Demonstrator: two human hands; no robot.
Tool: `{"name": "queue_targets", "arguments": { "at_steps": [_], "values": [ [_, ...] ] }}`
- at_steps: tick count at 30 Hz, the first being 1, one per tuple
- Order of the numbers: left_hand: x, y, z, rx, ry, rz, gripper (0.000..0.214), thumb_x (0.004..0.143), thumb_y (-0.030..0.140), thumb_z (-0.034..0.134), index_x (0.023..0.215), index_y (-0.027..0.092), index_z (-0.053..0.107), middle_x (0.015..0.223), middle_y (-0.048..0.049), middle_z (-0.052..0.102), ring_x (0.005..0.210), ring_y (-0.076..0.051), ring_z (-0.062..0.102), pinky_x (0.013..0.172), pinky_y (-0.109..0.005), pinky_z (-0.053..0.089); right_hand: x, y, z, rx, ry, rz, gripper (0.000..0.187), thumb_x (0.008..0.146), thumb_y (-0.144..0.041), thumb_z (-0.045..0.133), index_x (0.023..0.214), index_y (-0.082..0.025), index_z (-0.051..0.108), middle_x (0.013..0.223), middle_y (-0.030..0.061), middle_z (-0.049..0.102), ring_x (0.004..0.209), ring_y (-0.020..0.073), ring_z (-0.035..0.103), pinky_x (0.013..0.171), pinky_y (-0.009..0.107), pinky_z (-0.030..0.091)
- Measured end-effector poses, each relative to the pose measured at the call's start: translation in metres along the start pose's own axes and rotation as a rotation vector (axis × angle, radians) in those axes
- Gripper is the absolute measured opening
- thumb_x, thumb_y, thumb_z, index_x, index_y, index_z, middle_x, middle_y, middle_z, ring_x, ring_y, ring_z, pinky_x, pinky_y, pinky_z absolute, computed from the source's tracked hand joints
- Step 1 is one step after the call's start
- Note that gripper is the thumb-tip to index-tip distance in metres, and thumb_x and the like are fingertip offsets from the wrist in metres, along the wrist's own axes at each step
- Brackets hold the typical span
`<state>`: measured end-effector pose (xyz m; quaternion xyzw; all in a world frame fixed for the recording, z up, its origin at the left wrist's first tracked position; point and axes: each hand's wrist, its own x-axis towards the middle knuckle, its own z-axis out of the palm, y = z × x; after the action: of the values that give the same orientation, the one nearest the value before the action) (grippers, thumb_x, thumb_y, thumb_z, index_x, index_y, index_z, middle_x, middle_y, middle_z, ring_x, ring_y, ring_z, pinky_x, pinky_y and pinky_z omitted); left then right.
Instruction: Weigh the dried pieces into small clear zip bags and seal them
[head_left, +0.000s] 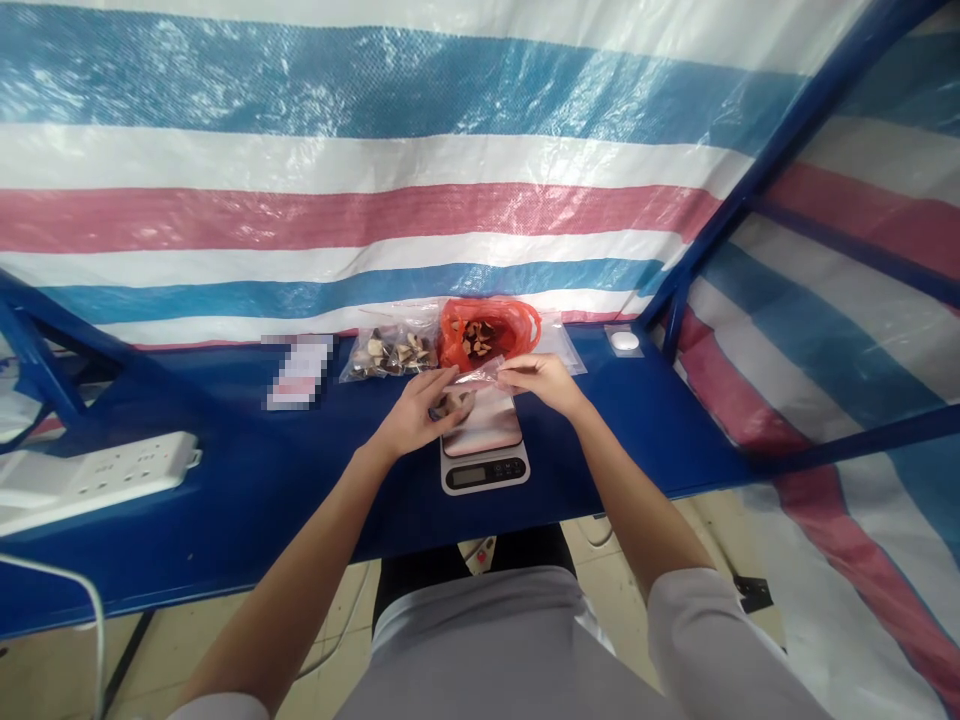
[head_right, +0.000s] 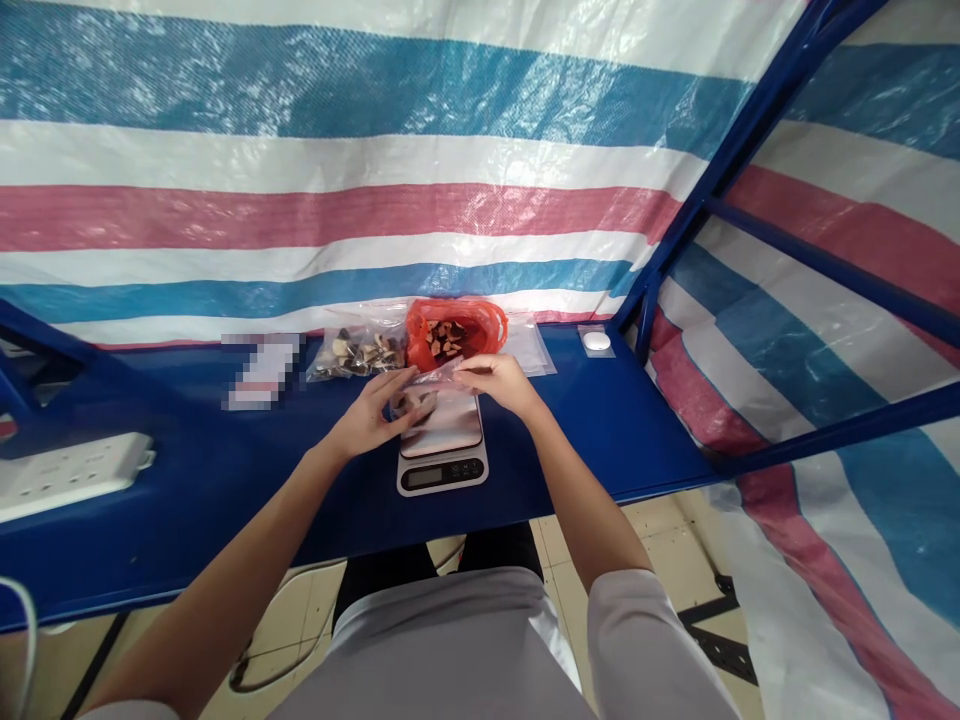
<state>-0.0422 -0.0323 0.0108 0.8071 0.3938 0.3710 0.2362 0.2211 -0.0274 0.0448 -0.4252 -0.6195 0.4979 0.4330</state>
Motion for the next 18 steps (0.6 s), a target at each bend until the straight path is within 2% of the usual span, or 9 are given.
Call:
{"name": "queue_targets", "arguments": {
  "at_steps": [4,8,13,18],
  "values": [
    [-0.007,-0.001,0.008,0.017,0.002,0.012,0.058,0.083,0.044,0.071,0.136,0.023,0.062,0.143,-0.0128,0.061,0.137,-0.034,0.051,0.122,-0.052,0.028,-0.01,0.014,-0.01,0.095,0.078,0.114,0.038,0.063,-0.048,0.086,0.086,-0.019,0.079,0.076,0.0013,0.076,0.073,0.0172,0.071,0.068,0.03,0.062],
    [-0.013,-0.002,0.014,0.062,-0.018,0.003,0.056,0.086,0.046,0.067,0.136,0.022,0.062,0.145,-0.0133,0.059,0.138,-0.035,0.051,0.122,-0.056,0.025,-0.013,0.027,-0.015,0.132,0.123,0.16,0.036,0.059,-0.046,0.088,0.083,-0.02,0.079,0.075,0.0021,0.076,0.074,0.019,0.073,0.067,0.031,0.062],
    [-0.01,-0.004,0.017,0.002,-0.008,-0.055,0.057,0.083,0.05,0.07,0.132,0.023,0.066,0.142,-0.0144,0.061,0.137,-0.037,0.052,0.122,-0.056,0.026,-0.016,0.036,-0.018,0.117,0.112,0.182,0.037,0.058,-0.047,0.088,0.082,-0.02,0.079,0.076,0.0034,0.076,0.075,0.0202,0.073,0.065,0.031,0.062],
    [-0.007,-0.008,0.012,0.07,-0.019,0.009,0.058,0.087,0.05,0.065,0.137,0.02,0.062,0.144,-0.0163,0.059,0.138,-0.036,0.05,0.121,-0.055,0.032,-0.017,0.037,-0.026,0.077,0.11,0.19,0.044,0.064,-0.055,0.085,0.088,-0.018,0.079,0.081,0.0049,0.078,0.075,0.0197,0.074,0.065,0.029,0.062]
  ]
}}
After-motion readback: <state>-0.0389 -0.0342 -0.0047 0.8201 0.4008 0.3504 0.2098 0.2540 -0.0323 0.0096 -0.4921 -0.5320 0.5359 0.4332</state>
